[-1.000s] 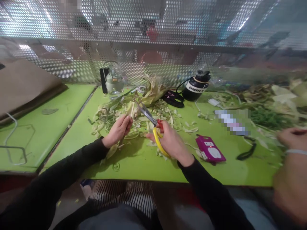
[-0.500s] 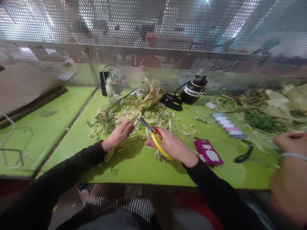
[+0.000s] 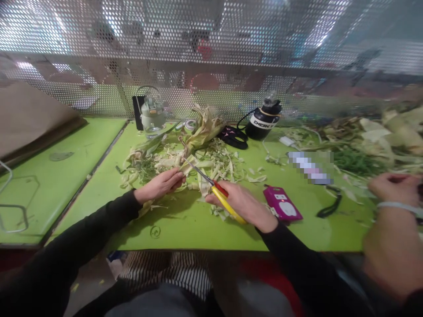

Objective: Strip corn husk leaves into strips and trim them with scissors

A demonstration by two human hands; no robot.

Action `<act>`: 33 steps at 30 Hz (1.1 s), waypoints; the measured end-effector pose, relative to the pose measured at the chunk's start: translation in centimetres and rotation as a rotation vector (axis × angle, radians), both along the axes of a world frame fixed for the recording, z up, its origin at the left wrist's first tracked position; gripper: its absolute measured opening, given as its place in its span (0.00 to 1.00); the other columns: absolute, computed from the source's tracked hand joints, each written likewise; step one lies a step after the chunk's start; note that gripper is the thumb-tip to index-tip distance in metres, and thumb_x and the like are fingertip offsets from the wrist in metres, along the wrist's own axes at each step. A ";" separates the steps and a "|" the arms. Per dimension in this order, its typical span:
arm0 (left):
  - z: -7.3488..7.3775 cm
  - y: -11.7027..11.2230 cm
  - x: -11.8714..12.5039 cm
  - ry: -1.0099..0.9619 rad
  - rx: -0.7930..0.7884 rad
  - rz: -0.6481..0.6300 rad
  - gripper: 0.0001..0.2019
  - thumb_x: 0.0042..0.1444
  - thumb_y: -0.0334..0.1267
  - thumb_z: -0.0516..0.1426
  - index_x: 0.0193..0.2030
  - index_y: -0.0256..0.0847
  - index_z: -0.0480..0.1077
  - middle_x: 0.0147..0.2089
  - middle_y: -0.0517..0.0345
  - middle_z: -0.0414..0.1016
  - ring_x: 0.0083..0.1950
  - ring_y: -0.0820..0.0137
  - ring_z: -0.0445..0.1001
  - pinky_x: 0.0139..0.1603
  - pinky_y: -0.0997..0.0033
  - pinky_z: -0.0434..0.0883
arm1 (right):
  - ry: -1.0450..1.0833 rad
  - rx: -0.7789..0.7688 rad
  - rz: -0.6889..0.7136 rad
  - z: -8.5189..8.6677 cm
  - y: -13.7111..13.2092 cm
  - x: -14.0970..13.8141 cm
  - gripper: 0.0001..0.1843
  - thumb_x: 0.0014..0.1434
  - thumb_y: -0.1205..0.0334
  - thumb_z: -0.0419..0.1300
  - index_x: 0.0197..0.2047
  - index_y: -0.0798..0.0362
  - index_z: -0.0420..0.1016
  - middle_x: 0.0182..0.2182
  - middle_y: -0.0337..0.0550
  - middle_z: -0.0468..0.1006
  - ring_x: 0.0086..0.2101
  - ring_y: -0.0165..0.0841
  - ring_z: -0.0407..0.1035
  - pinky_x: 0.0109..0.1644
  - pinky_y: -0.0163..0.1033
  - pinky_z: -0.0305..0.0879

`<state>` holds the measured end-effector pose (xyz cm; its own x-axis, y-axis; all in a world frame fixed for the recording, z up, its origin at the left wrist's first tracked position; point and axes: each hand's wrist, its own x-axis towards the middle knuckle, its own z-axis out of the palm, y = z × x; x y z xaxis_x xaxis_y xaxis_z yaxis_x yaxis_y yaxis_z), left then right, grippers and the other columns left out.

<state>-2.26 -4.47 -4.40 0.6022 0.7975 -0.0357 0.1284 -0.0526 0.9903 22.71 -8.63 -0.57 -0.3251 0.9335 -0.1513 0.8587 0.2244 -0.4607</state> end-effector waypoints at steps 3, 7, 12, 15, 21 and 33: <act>-0.1 0.0 0.1 -0.010 -0.040 0.002 0.17 0.68 0.50 0.46 0.35 0.39 0.60 0.26 0.66 0.55 0.24 0.78 0.54 0.23 0.77 0.55 | -0.007 0.037 -0.002 -0.3 -0.2 0.0 0.30 0.55 0.28 0.53 0.30 0.50 0.67 0.23 0.39 0.73 0.23 0.32 0.65 0.27 0.36 0.55; -0.3 0.1 0.2 -0.010 -0.055 -0.012 0.17 0.68 0.50 0.46 0.34 0.39 0.61 0.25 0.66 0.55 0.24 0.78 0.55 0.23 0.77 0.55 | -0.010 0.046 -0.004 -0.4 -0.5 -0.1 0.30 0.56 0.29 0.52 0.29 0.50 0.65 0.20 0.38 0.71 0.20 0.31 0.64 0.25 0.36 0.53; 0.1 0.0 -0.1 0.002 -0.103 -0.031 0.16 0.68 0.48 0.45 0.35 0.39 0.62 0.26 0.65 0.56 0.23 0.78 0.55 0.23 0.78 0.56 | -0.048 0.058 -0.014 -0.5 -0.5 -0.2 0.31 0.57 0.28 0.51 0.27 0.50 0.64 0.18 0.38 0.69 0.20 0.31 0.64 0.24 0.36 0.52; 0.5 -0.1 -0.4 0.028 -0.096 -0.057 0.17 0.68 0.50 0.45 0.36 0.39 0.62 0.26 0.66 0.56 0.22 0.79 0.56 0.21 0.78 0.56 | -0.077 0.072 0.005 -0.6 -0.4 0.0 0.31 0.57 0.28 0.50 0.28 0.50 0.66 0.18 0.38 0.69 0.20 0.32 0.65 0.24 0.36 0.52; -0.3 0.1 -0.4 0.034 -0.076 -0.059 0.17 0.68 0.50 0.45 0.37 0.40 0.63 0.27 0.65 0.57 0.23 0.79 0.57 0.21 0.80 0.57 | -0.068 0.060 0.032 -0.9 -0.4 -0.1 0.30 0.58 0.29 0.49 0.30 0.50 0.66 0.19 0.39 0.70 0.20 0.32 0.65 0.25 0.36 0.54; -0.6 0.3 -0.3 -0.064 -0.166 -0.081 0.17 0.67 0.50 0.49 0.34 0.39 0.61 0.27 0.64 0.58 0.23 0.79 0.56 0.20 0.80 0.54 | -0.070 0.109 -0.051 -1.4 -1.3 -0.4 0.34 0.58 0.27 0.46 0.21 0.49 0.59 0.15 0.38 0.64 0.19 0.32 0.61 0.24 0.37 0.50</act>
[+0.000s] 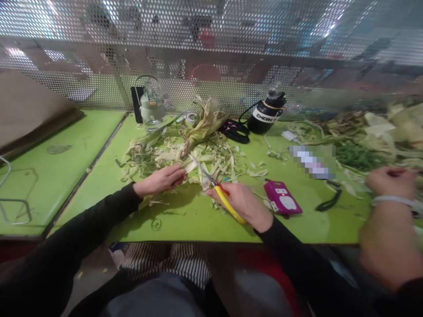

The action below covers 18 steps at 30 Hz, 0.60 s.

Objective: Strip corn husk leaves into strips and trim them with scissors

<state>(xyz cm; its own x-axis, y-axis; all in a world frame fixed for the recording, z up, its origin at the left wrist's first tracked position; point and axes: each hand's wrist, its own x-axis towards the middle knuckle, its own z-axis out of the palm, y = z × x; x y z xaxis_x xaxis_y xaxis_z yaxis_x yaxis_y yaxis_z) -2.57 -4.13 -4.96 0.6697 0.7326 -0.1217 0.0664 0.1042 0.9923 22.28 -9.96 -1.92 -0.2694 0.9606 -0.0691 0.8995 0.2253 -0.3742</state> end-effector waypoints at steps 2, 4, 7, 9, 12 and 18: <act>0.5 -0.3 -0.1 0.015 0.005 0.021 0.16 0.68 0.47 0.48 0.34 0.39 0.62 0.25 0.65 0.57 0.22 0.80 0.56 0.20 0.80 0.55 | -0.002 -0.003 -0.026 -0.2 0.0 0.2 0.34 0.58 0.27 0.45 0.20 0.49 0.59 0.15 0.39 0.64 0.18 0.32 0.60 0.24 0.37 0.50; 0.8 -0.5 0.0 0.017 0.001 0.071 0.15 0.69 0.45 0.47 0.34 0.39 0.63 0.25 0.66 0.59 0.21 0.80 0.57 0.20 0.80 0.56 | -0.049 0.007 -0.073 -0.6 0.4 0.8 0.32 0.58 0.29 0.47 0.20 0.49 0.60 0.15 0.40 0.65 0.19 0.33 0.61 0.25 0.38 0.52; 0.9 -0.4 0.2 -0.110 -0.151 0.182 0.14 0.70 0.42 0.46 0.35 0.38 0.64 0.26 0.63 0.65 0.23 0.79 0.64 0.25 0.79 0.64 | -0.175 0.051 -0.150 -1.2 1.5 2.9 0.23 0.57 0.37 0.55 0.26 0.49 0.69 0.19 0.43 0.72 0.21 0.38 0.67 0.26 0.39 0.56; 0.9 -0.1 0.3 -0.228 -0.310 0.259 0.15 0.70 0.40 0.45 0.35 0.37 0.65 0.29 0.58 0.71 0.28 0.76 0.71 0.33 0.75 0.71 | -0.224 0.067 -0.136 -1.3 2.2 4.6 0.16 0.55 0.46 0.60 0.34 0.51 0.74 0.27 0.50 0.78 0.26 0.43 0.72 0.30 0.42 0.61; 0.8 0.5 0.4 -0.366 -0.403 0.352 0.16 0.70 0.39 0.45 0.35 0.35 0.68 0.38 0.49 0.79 0.39 0.72 0.77 0.48 0.68 0.73 | -0.203 0.211 -0.061 -0.8 2.8 5.3 0.14 0.59 0.55 0.58 0.42 0.56 0.76 0.40 0.62 0.80 0.41 0.53 0.74 0.45 0.51 0.66; 0.8 0.4 0.5 -0.471 -0.186 0.477 0.14 0.70 0.42 0.46 0.41 0.38 0.69 0.56 0.48 0.77 0.61 0.67 0.72 0.65 0.63 0.64 | 0.268 0.042 0.028 -0.4 3.3 -4.0 0.24 0.64 0.43 0.54 0.53 0.53 0.73 0.47 0.54 0.80 0.42 0.42 0.75 0.45 0.47 0.70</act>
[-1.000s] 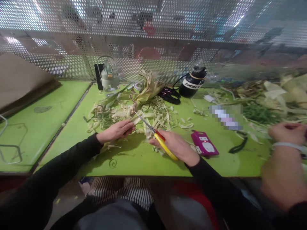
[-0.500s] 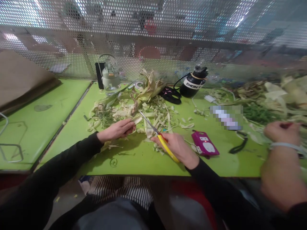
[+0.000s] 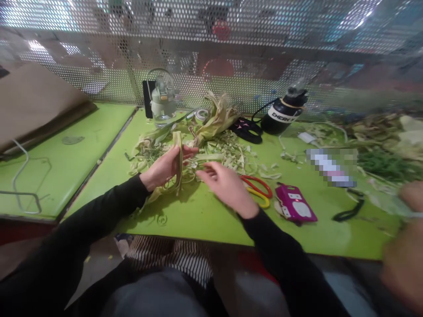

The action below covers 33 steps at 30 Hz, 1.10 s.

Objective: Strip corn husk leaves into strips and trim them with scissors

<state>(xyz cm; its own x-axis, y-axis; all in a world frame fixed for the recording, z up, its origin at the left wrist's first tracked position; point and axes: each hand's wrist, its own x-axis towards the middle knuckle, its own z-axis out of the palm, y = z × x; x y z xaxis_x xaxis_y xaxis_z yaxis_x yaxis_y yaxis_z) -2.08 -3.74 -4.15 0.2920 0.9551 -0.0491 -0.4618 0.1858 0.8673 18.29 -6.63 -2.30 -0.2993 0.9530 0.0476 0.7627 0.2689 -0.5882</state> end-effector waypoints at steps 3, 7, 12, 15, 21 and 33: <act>0.2 -0.1 0.1 0.007 0.091 0.105 0.14 0.71 0.41 0.43 0.44 0.39 0.68 0.55 0.50 0.77 0.65 0.68 0.69 0.63 0.65 0.66 | 0.144 -0.041 0.091 -1.2 1.2 -5.0 0.21 0.62 0.43 0.57 0.42 0.53 0.74 0.37 0.47 0.81 0.34 0.37 0.73 0.40 0.43 0.68; 0.3 0.4 -0.3 0.054 0.062 0.192 0.13 0.71 0.43 0.44 0.45 0.41 0.66 0.51 0.52 0.78 0.61 0.65 0.73 0.53 0.67 0.72 | 0.448 -0.245 0.143 -2.9 2.3 -7.0 0.17 0.62 0.46 0.55 0.33 0.52 0.71 0.27 0.40 0.75 0.28 0.32 0.67 0.35 0.39 0.64; 0.2 1.0 -0.9 -0.035 -0.099 0.167 0.14 0.70 0.47 0.44 0.46 0.42 0.65 0.48 0.52 0.79 0.53 0.65 0.77 0.42 0.70 0.74 | 0.735 -0.529 0.157 -3.4 1.7 -6.6 0.13 0.59 0.50 0.61 0.35 0.51 0.68 0.27 0.35 0.70 0.27 0.28 0.66 0.36 0.37 0.67; 0.3 1.0 -0.8 -0.042 -0.167 0.152 0.15 0.70 0.47 0.43 0.46 0.42 0.65 0.43 0.53 0.79 0.46 0.66 0.78 0.42 0.69 0.74 | 0.742 -0.568 0.170 -3.3 1.3 -6.6 0.12 0.60 0.51 0.60 0.35 0.50 0.66 0.28 0.33 0.66 0.28 0.28 0.67 0.39 0.39 0.70; -0.2 0.5 0.0 -0.089 -0.100 0.192 0.13 0.71 0.43 0.43 0.47 0.40 0.65 0.36 0.57 0.78 0.38 0.71 0.77 0.46 0.69 0.73 | 0.551 -0.513 0.171 -3.7 1.0 -6.6 0.15 0.61 0.48 0.59 0.44 0.48 0.66 0.29 0.35 0.68 0.26 0.29 0.68 0.32 0.38 0.70; 1.0 0.9 -0.4 -0.163 -0.172 0.346 0.12 0.71 0.43 0.42 0.44 0.42 0.63 0.26 0.66 0.64 0.29 0.75 0.71 0.45 0.69 0.72 | 0.597 -0.507 0.149 -4.7 0.3 -7.1 0.16 0.66 0.45 0.51 0.37 0.49 0.64 0.24 0.30 0.63 0.18 0.24 0.59 0.22 0.32 0.61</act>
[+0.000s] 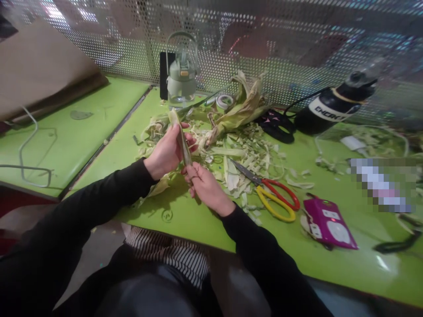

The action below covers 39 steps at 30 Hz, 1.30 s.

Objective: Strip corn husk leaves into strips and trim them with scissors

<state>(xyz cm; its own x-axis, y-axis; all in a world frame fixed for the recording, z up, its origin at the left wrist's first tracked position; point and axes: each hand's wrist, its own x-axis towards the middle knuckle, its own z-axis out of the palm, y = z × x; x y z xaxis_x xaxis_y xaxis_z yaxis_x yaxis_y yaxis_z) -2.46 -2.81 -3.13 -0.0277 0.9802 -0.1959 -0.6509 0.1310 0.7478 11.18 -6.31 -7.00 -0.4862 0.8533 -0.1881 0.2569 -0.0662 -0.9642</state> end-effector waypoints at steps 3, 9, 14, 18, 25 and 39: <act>0.4 0.3 -0.5 -0.064 -0.013 0.009 0.12 0.72 0.42 0.42 0.40 0.42 0.61 0.24 0.67 0.61 0.26 0.77 0.67 0.42 0.72 0.72 | 0.119 -0.097 0.008 0.7 -0.1 -0.1 0.18 0.65 0.44 0.52 0.37 0.50 0.66 0.23 0.31 0.65 0.20 0.24 0.60 0.21 0.30 0.60; 1.4 0.1 -0.6 -0.147 0.021 0.004 0.12 0.72 0.40 0.41 0.42 0.42 0.62 0.21 0.71 0.54 0.22 0.79 0.61 0.45 0.73 0.74 | 0.275 -0.135 0.006 1.1 -0.6 -0.5 0.19 0.63 0.43 0.56 0.32 0.50 0.61 0.21 0.29 0.59 0.19 0.23 0.54 0.19 0.30 0.57; 1.0 -1.9 0.4 0.083 0.132 -0.306 0.11 0.68 0.42 0.51 0.53 0.40 0.65 0.34 0.59 0.74 0.35 0.73 0.75 0.44 0.71 0.74 | 0.456 -0.151 -0.143 1.0 -0.5 -0.8 0.19 0.62 0.47 0.57 0.29 0.49 0.57 0.19 0.28 0.55 0.17 0.22 0.45 0.16 0.28 0.48; -0.1 -2.8 0.8 0.313 0.152 -0.556 0.14 0.66 0.40 0.53 0.54 0.35 0.70 0.31 0.58 0.74 0.27 0.76 0.70 0.33 0.74 0.71 | 0.476 -0.124 -0.239 1.5 -0.3 -0.6 0.20 0.58 0.50 0.58 0.25 0.49 0.53 0.17 0.28 0.54 0.15 0.21 0.45 0.15 0.26 0.44; -0.4 -1.9 0.1 0.230 0.254 -0.674 0.19 0.61 0.48 0.58 0.48 0.32 0.74 0.25 0.60 0.70 0.24 0.75 0.70 0.28 0.75 0.71 | 0.541 -0.165 -0.217 2.3 -0.4 -0.3 0.22 0.57 0.42 0.60 0.28 0.49 0.57 0.16 0.26 0.56 0.15 0.21 0.46 0.14 0.27 0.46; 0.4 -2.6 1.1 0.183 0.168 -0.277 0.17 0.69 0.35 0.46 0.28 0.38 0.64 0.23 0.64 0.62 0.30 0.76 0.72 0.38 0.77 0.70 | -0.796 0.892 -0.187 0.8 -0.3 -0.6 0.19 0.70 0.62 0.42 0.47 0.58 0.73 0.32 0.55 0.80 0.27 0.37 0.69 0.28 0.40 0.50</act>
<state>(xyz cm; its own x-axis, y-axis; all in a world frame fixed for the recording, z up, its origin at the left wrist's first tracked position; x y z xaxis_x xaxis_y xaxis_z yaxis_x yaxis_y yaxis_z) -1.41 -5.39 -2.72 0.2236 0.9735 -0.0480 -0.4618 0.1492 0.8743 10.59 -6.63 -6.22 -0.3575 0.8803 0.3119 0.8567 0.4421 -0.2657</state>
